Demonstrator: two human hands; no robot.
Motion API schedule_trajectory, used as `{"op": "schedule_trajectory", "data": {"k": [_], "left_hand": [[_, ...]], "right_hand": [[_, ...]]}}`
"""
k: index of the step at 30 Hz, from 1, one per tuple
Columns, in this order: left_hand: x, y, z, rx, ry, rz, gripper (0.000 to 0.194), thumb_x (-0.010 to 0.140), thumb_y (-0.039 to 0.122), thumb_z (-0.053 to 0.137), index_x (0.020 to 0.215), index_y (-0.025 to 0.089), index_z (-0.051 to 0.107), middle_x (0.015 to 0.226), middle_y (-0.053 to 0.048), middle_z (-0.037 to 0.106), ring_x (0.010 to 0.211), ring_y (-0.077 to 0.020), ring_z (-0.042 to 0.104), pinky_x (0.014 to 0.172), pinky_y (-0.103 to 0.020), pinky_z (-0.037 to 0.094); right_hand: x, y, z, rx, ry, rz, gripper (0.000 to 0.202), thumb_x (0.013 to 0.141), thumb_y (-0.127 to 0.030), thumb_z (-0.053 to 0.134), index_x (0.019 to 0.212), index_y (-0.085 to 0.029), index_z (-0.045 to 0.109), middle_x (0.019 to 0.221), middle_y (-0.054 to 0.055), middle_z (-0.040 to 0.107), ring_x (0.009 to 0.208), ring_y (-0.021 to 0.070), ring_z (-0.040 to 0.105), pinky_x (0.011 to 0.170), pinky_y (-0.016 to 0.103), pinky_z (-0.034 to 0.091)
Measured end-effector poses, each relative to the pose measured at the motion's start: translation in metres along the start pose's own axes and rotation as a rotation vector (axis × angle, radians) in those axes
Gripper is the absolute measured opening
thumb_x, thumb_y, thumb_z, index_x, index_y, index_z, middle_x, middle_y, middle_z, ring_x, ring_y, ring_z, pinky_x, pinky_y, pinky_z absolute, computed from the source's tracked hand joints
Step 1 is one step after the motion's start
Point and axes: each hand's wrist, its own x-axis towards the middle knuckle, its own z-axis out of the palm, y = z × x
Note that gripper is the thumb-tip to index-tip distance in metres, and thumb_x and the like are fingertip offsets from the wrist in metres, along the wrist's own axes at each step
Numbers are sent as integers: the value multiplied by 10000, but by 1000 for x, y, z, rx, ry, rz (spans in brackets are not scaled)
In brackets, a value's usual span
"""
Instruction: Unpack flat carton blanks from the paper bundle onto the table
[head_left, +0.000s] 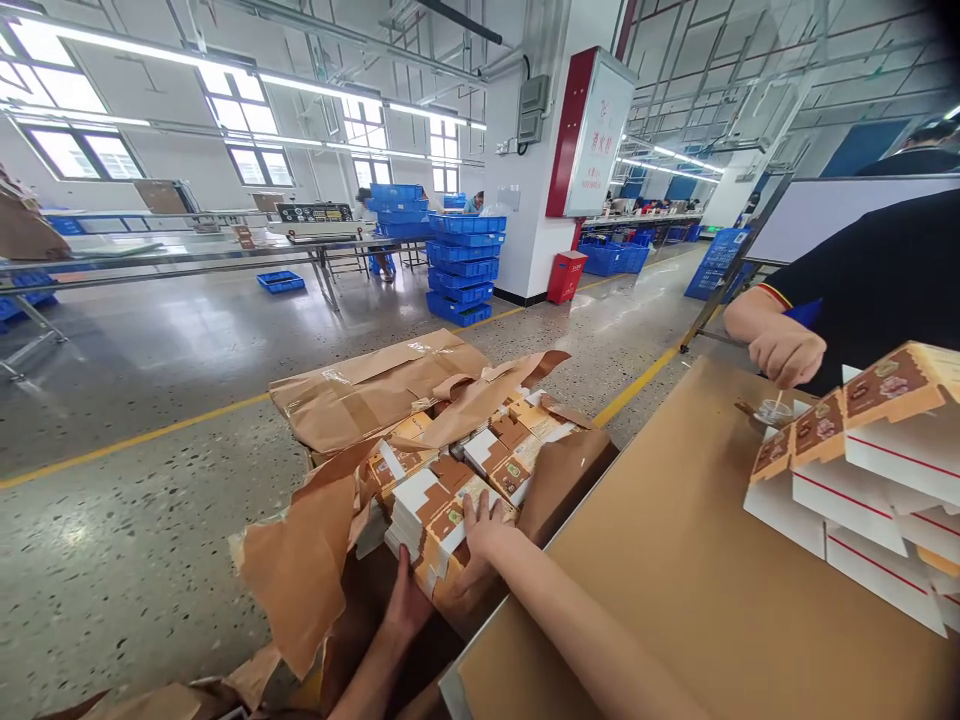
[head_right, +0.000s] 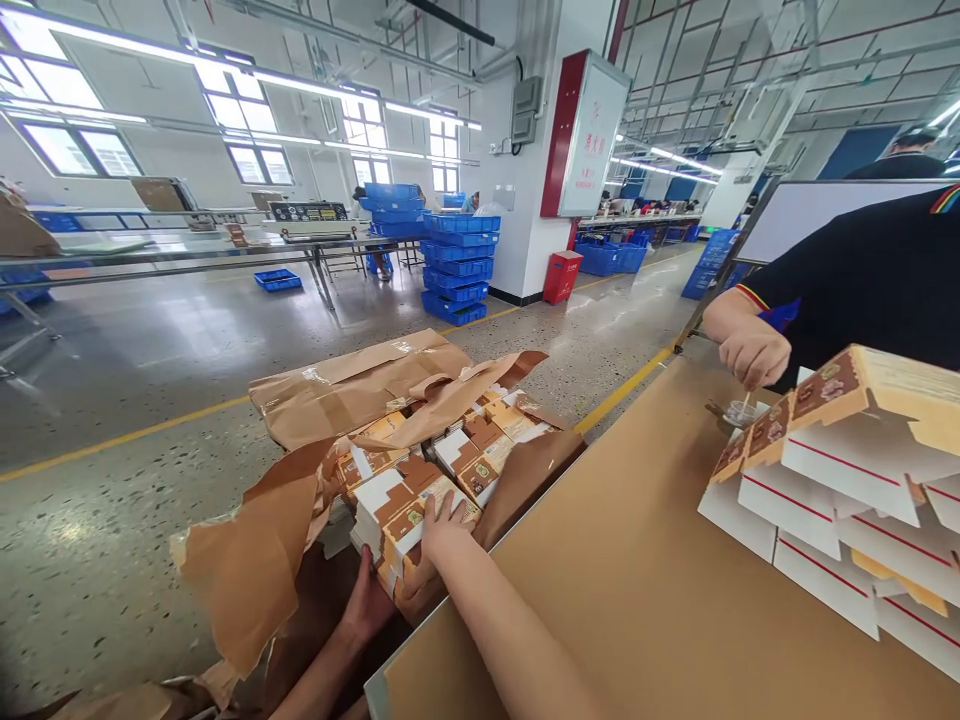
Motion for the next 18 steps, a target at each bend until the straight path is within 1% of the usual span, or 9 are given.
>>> {"op": "schedule_trajectory", "data": {"k": [1,2,4,6,9,12,15,16,18], "left_hand": [[-1,1,-2,-5,-3,7,442,891,496,513,1222,205,551,1325,-111,546,1163,-261,550,974,-513,447],[-3,3,-4,-9,-8,12,455,889,509,509,1228,208,546,1333,-113,539,1174,-266,542,982,-520,438],[-8,7,-9,-19,-27,19,491,882,548,491,1235,211,543,1341,-117,533,1187,-271,533,993,-526,425],[-12,11,-15,-30,-65,34,524,874,581,479,1233,205,546,1332,-118,541,1187,-272,535,1002,-531,413],[-17,18,-23,-50,-160,84,552,857,614,480,1222,209,566,1291,-108,585,1189,-270,543,1035,-548,378],[-24,24,-28,-58,-271,161,634,829,677,460,1222,196,585,1224,-110,644,1199,-276,557,1078,-583,312],[-40,27,-26,-29,-333,231,692,798,725,442,1229,208,602,1193,-113,689,1141,-284,617,1096,-615,275],[-48,29,-22,-16,-337,252,683,783,732,455,1223,234,614,1190,-101,700,1104,-287,642,1095,-613,287],[-66,34,-12,11,-319,299,646,730,701,570,1223,287,622,1207,-68,702,1060,-302,666,1072,-583,358]], "right_hand": [[-3,-1,-2,7,4,-40,1431,490,-490,897,1526,-115,-18,1586,261,-53,1432,501,48,1066,669,250],[-8,-2,-4,13,19,-81,1436,481,-464,902,1526,-121,-22,1587,252,-58,1428,510,46,1054,684,253],[-18,-4,-9,26,78,-164,1378,522,-434,878,1530,-124,-8,1596,239,-30,1423,522,59,1046,711,231],[-29,-5,-13,38,150,-243,1275,581,-423,830,1536,-109,44,1600,244,24,1419,529,79,1039,730,216],[-43,-6,-16,47,235,-342,1173,617,-400,773,1536,-103,107,1599,249,64,1418,531,84,1046,744,173],[-53,-5,-17,57,304,-427,1154,615,-422,748,1536,-116,124,1599,244,74,1424,516,90,1068,725,159],[-61,-2,-18,52,368,-509,1196,591,-468,772,1535,-112,130,1594,253,80,1425,517,80,1065,726,168],[-63,-2,-18,45,384,-537,1208,584,-475,784,1535,-109,133,1592,256,84,1423,519,82,1065,727,170],[-67,-2,-17,31,413,-599,1200,598,-484,786,1534,-112,134,1595,246,92,1425,513,95,1074,713,172]]}}
